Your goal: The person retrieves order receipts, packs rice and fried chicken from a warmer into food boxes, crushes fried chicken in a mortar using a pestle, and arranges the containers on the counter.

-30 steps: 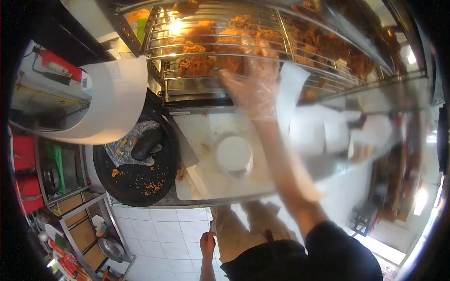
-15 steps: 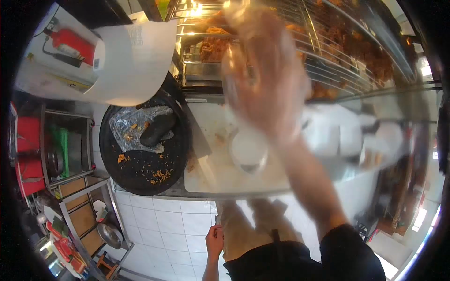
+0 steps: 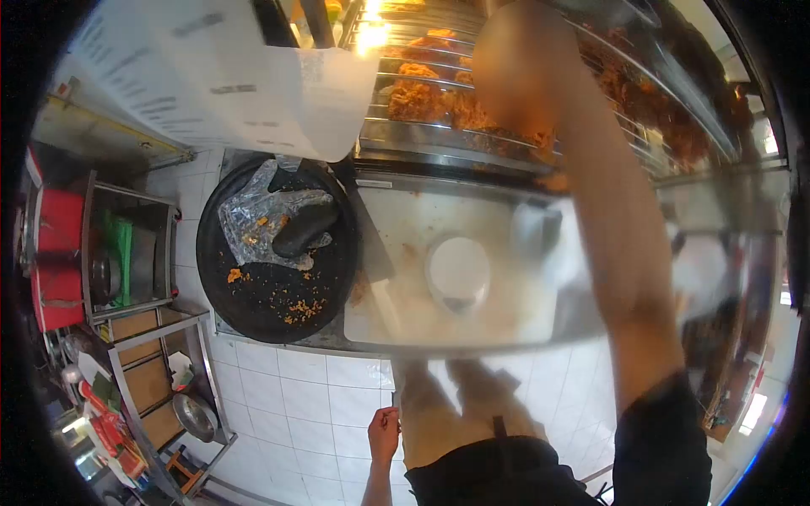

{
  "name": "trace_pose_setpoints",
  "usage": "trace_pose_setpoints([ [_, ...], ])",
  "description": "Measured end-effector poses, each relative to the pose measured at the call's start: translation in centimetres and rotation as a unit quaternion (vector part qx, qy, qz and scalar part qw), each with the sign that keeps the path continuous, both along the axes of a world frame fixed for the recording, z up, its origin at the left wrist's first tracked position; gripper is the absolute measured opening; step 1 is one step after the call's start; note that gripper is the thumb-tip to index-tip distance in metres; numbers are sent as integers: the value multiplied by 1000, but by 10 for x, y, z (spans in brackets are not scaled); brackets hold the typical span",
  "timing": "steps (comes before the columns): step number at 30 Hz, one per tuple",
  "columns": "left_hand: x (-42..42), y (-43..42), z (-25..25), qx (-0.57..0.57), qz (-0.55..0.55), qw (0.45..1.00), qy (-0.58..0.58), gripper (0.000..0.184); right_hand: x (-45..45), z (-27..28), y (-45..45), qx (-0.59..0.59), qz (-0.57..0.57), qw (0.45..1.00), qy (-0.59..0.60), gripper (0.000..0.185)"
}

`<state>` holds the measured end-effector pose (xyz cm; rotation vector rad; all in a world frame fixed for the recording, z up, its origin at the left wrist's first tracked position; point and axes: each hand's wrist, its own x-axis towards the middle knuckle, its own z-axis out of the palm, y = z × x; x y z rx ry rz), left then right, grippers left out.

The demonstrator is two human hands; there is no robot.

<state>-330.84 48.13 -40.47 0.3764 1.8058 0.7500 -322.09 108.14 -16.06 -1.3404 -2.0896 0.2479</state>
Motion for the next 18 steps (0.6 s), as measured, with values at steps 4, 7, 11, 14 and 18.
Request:
trace_pose_setpoints([
  [4, -8, -13, -13, 19, 40, 998, -39, 18, 33, 10, -23, -251, 228, 766, 546, 29],
  [7, -7, 3, 3, 20, 19, 999, -21, 18, 45, 10, -83, -418, 141, 433, 786, 40],
  [11, -7, 6, 3, 44, 101, 988, -108, 18, 58, 3, -144, -436, 133, 385, 803, 43],
  [14, -6, 20, 25, 37, 76, 995, -60, 19, 67, -7, -167, -449, 159, 368, 799, 46],
  [18, -9, 20, 39, 75, 76, 993, -47, 19, 63, 7, -190, -427, 160, 432, 778, 60],
])
